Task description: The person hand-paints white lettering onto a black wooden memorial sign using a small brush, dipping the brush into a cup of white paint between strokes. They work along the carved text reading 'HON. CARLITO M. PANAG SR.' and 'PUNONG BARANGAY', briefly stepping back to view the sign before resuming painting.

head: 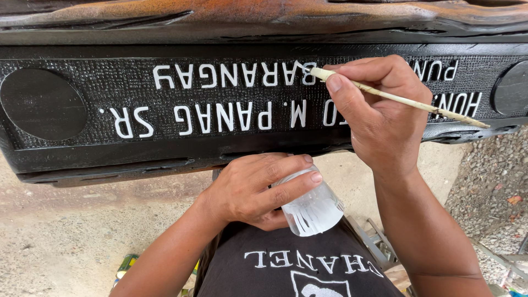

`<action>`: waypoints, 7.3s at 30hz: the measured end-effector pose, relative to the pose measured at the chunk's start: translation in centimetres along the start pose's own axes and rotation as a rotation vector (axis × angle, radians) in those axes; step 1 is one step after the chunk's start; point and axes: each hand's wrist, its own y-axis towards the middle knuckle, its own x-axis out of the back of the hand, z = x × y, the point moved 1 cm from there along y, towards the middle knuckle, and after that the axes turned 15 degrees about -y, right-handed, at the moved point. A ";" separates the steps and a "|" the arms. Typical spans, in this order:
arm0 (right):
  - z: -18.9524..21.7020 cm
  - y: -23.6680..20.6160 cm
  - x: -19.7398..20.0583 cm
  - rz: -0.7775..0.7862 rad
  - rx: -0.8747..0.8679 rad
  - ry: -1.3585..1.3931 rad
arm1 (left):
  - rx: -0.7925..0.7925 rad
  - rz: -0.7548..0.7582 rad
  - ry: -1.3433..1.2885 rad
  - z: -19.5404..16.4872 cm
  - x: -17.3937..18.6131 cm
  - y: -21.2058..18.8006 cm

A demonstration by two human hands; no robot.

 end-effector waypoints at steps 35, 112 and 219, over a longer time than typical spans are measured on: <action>1.1 0.5 0.2 0.030 0.026 -0.038 | 0.001 0.009 -0.015 0.0 0.1 -0.1; 0.9 -3.0 5.3 -0.043 0.010 0.305 | 0.027 -0.028 0.134 -1.7 -2.0 -0.6; -0.5 3.4 3.5 0.120 0.175 -0.027 | 0.017 -0.053 0.050 -0.2 -0.9 0.1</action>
